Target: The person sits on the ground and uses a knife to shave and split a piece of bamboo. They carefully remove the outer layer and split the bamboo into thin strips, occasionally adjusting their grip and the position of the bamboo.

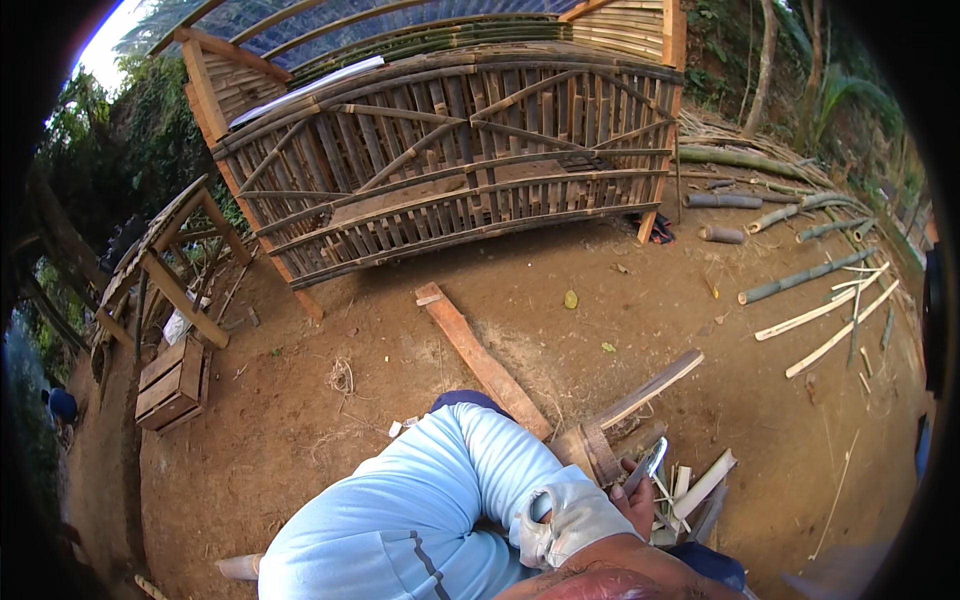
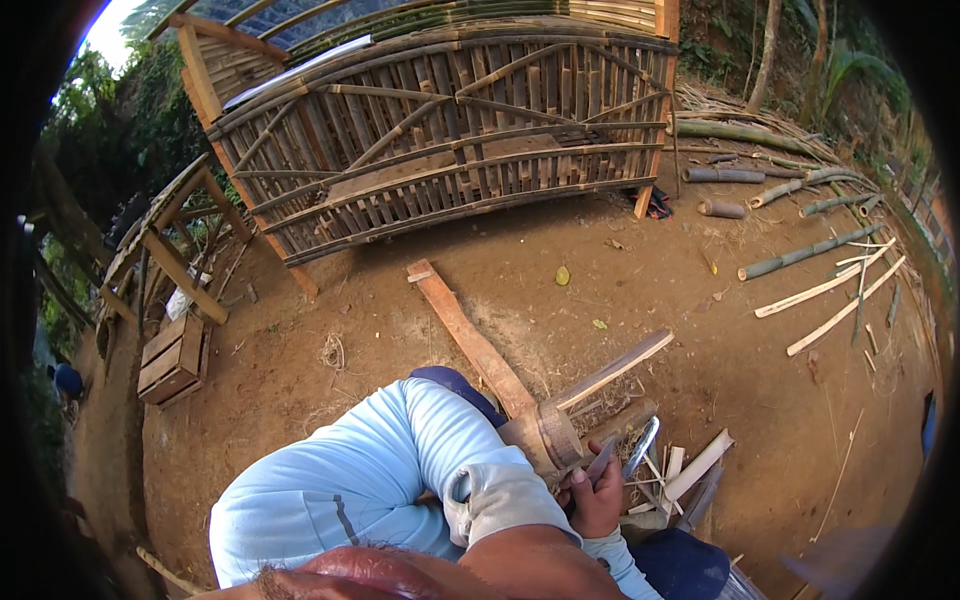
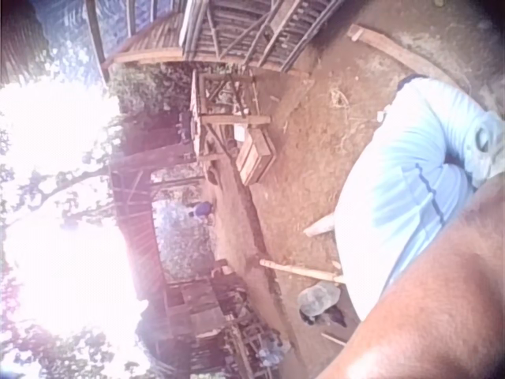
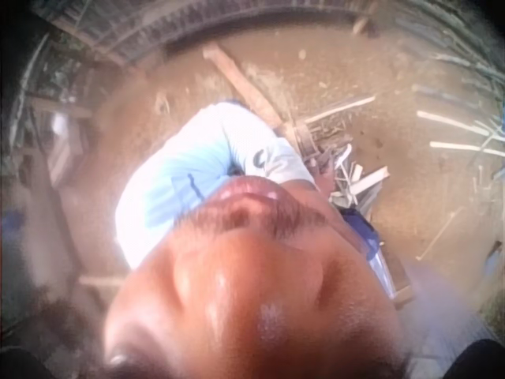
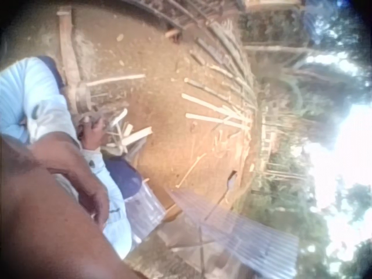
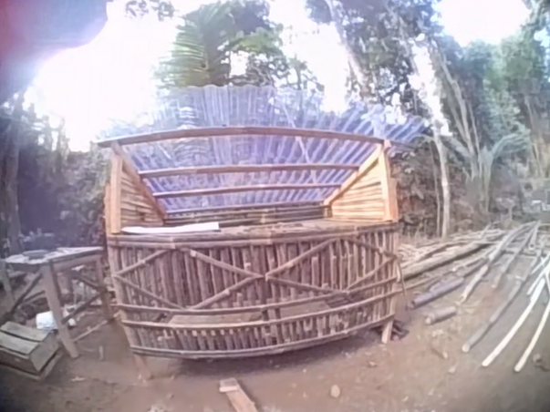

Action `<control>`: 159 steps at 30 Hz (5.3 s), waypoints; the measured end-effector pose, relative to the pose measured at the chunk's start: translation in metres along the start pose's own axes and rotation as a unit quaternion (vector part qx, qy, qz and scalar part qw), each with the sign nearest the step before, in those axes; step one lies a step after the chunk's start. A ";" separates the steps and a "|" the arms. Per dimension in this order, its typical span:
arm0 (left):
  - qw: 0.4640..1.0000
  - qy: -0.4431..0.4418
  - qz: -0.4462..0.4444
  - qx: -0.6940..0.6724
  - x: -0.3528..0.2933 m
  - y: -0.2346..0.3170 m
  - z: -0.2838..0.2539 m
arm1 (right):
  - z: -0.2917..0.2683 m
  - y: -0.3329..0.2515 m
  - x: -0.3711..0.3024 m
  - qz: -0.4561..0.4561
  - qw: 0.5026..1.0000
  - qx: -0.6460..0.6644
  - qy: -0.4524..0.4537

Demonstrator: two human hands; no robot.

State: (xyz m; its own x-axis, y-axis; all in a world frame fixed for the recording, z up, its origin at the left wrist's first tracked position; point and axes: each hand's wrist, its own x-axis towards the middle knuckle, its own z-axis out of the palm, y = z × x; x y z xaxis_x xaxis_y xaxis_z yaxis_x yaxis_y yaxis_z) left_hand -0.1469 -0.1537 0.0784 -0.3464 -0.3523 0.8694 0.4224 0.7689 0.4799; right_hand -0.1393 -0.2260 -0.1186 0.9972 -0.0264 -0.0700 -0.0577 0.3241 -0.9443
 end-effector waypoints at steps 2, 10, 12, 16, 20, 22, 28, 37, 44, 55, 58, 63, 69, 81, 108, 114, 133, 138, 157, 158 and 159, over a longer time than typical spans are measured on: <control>1.000 0.000 0.002 0.000 -0.001 0.000 0.001 | 0.002 -0.007 -0.002 0.011 1.000 -0.006 -0.001; 1.000 -0.003 0.003 0.002 0.000 -0.002 -0.002 | 0.001 0.002 0.000 0.006 1.000 0.009 0.002; 1.000 -0.005 0.004 0.002 -0.001 -0.001 -0.002 | 0.000 0.001 0.001 0.006 1.000 0.011 0.001; 1.000 -0.004 0.006 0.002 -0.002 -0.002 -0.003 | 0.001 -0.002 0.002 0.008 1.000 0.012 -0.007; 1.000 -0.004 0.005 0.007 -0.002 -0.001 -0.003 | -0.003 0.004 0.005 0.003 1.000 0.004 -0.010; 1.000 -0.003 0.005 0.010 -0.002 -0.003 -0.002 | -0.004 0.004 0.004 0.004 1.000 0.004 -0.009; 1.000 0.004 0.008 0.019 -0.006 0.001 -0.003 | -0.001 -0.001 0.001 -0.006 1.000 -0.004 -0.012; 0.978 0.094 -0.067 0.175 -0.030 0.045 -0.003 | 0.004 -0.001 0.000 0.013 1.000 -0.022 -0.014; 0.802 0.423 -0.220 0.359 -0.097 0.106 -0.006 | -0.012 -0.002 -0.002 -0.122 0.981 -0.149 -0.017; 0.586 0.591 -0.438 0.339 -0.162 0.110 -0.007 | -0.001 -0.005 -0.011 0.052 0.998 -0.022 0.010; 0.604 0.555 -0.476 0.317 -0.159 0.109 -0.017 | 0.000 -0.005 -0.010 0.055 0.998 -0.022 0.019; 0.603 0.560 -0.498 0.273 -0.160 0.107 -0.038 | 0.001 -0.004 -0.008 0.066 0.997 -0.021 0.026; 0.615 0.564 -0.497 0.236 -0.171 0.104 -0.042 | -0.001 -0.004 -0.007 0.060 0.998 0.026 0.026; 0.690 0.616 -0.375 0.068 -0.172 0.106 -0.037 | -0.006 -0.030 0.004 -0.036 0.997 0.021 0.072; 0.699 0.594 -0.397 -0.018 -0.216 0.112 0.011 | 0.027 -0.111 0.076 -0.292 0.789 -0.535 0.074; 0.696 0.591 -0.408 -0.021 -0.218 0.118 0.010 | 0.034 -0.113 0.083 -0.247 0.794 -0.554 0.045; 0.684 0.599 -0.416 0.015 -0.211 0.115 0.010 | 0.043 -0.111 0.082 -0.255 0.768 -0.587 0.026; 0.699 0.585 -0.411 0.017 -0.214 0.114 0.009 | 0.040 -0.119 0.091 -0.275 0.778 -0.562 0.066; 0.708 0.588 -0.391 0.018 -0.218 0.112 0.011 | 0.044 -0.105 0.077 -0.245 0.790 -0.562 -0.011; 0.709 0.590 -0.388 0.012 -0.218 0.112 0.011 | 0.046 -0.099 0.071 -0.236 0.791 -0.563 -0.031; 0.710 0.588 -0.388 0.016 -0.218 0.112 0.010 | 0.046 -0.097 0.068 -0.229 0.792 -0.564 -0.049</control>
State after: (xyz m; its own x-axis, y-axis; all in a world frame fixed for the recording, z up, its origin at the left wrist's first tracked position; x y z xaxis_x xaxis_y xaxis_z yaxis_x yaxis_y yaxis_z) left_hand -0.0326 0.0147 -0.0587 0.4810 -0.8639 -0.1497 0.4614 0.1042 0.8810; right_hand -0.0633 -0.2154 -0.0170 0.9217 0.1946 0.3356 0.3602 -0.7505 -0.5541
